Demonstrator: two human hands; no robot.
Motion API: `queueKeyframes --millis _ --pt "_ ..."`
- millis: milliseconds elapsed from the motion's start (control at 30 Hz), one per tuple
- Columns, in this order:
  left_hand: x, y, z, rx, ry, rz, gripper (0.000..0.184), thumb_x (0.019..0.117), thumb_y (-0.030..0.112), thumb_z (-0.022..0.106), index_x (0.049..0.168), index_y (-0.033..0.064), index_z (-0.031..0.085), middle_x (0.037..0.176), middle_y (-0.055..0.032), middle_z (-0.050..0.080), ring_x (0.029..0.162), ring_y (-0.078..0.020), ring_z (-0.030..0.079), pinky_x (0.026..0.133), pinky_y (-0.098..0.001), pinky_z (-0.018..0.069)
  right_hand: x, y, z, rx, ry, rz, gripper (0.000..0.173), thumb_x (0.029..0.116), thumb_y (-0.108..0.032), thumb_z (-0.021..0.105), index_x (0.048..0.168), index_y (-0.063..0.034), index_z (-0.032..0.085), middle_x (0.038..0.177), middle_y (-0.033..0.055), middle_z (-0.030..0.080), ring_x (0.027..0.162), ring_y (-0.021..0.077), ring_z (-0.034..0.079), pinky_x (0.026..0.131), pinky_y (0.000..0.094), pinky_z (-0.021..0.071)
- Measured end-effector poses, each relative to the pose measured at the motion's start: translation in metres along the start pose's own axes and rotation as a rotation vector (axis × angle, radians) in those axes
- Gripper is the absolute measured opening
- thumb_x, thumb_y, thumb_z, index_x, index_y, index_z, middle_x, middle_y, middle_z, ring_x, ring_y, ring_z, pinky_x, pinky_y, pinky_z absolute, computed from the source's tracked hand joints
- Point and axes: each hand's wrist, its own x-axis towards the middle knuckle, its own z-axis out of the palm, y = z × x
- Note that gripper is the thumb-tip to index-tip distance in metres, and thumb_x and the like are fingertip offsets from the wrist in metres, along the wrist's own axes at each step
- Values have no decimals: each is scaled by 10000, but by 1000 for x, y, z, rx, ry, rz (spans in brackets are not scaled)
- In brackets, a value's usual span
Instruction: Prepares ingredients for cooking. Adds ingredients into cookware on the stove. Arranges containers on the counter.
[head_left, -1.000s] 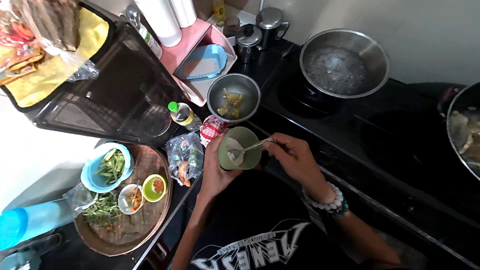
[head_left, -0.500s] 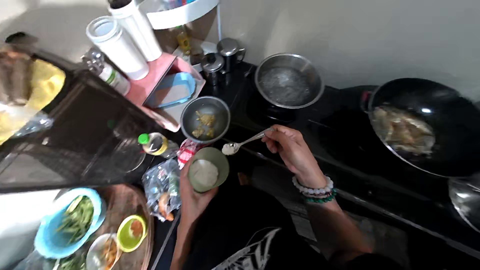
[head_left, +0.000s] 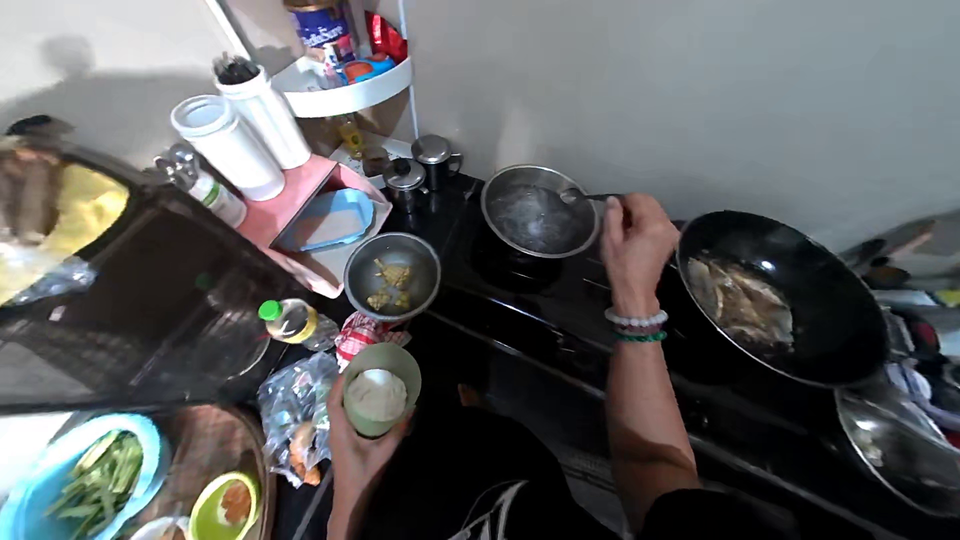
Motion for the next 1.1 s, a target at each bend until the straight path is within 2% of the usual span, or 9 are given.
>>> queueKeyframes --millis 133,300,433,533,667,800,933,1000,1100 --pt "-11 -2 -8 20 50 -29 1089 654 436 955 1472 -47 423 1416 -217 551 1333 -259 528 1157 -431 433 -11 -51 -17 597 -175 39 256 1056 -251 561 1043 -26 681 917 27 681 785 85 655 744 306 585" --pt "-26 -7 -30 69 139 -49 1006 654 520 926 1437 26 530 1406 -186 582 1332 -317 529 1130 -549 431 -73 -150 1 1054 -814 -292 153 1040 -239 563 985 -189 697 913 -160 698 787 -45 645 703 162 558" --pt "-54 -10 -63 104 190 -88 1051 645 466 926 1473 7 468 1433 -206 552 1337 -322 526 1131 -543 423 -129 -216 29 1009 -1048 -532 349 1005 -361 639 912 -30 697 834 -1 691 716 -21 616 642 159 528" --pt "-85 -12 -94 66 332 -131 1081 625 385 949 1455 -70 428 1430 -253 530 1356 -327 508 1172 -479 409 -154 -259 45 1097 -1234 -453 293 924 -410 730 1021 -135 698 837 -106 683 689 -43 606 615 143 532" --pt "-136 -27 -142 93 698 -282 1110 592 331 989 1437 -87 403 1391 -250 523 1323 -290 523 1144 -416 455 -196 -335 91 1131 -1387 -376 346 1081 -286 475 989 -23 680 801 -11 683 645 67 628 596 262 570" --pt "-184 -57 -210 354 998 -550 1124 599 398 971 1455 -80 420 1393 -245 558 1307 -287 556 1135 -448 464 -267 -434 154 973 -1664 -349 384 1108 -225 399 1259 44 626 1052 148 718 882 192 714 826 379 605" --pt "-221 -108 -269 440 1182 -686 1182 611 368 975 1489 -103 339 1451 -284 499 1348 -301 530 1150 -428 451 -338 -517 216 940 -1809 -65 582 1066 -387 538 1478 10 430 1286 241 630 1071 311 690 919 458 584" --pt "-227 -134 -287 430 1250 -730 1193 602 311 981 1502 -98 314 1465 -287 486 1360 -309 517 1155 -425 441 -362 -549 234 907 -1814 164 745 1022 -452 607 1560 -59 272 1313 260 607 998 332 718 841 465 619" --pt "-223 -163 -300 438 1314 -834 1199 593 259 990 1517 -75 303 1464 -276 495 1359 -318 519 1156 -430 430 -379 -574 244 959 -1798 482 693 1051 -282 586 1586 -107 182 1278 299 583 861 366 727 715 473 642"
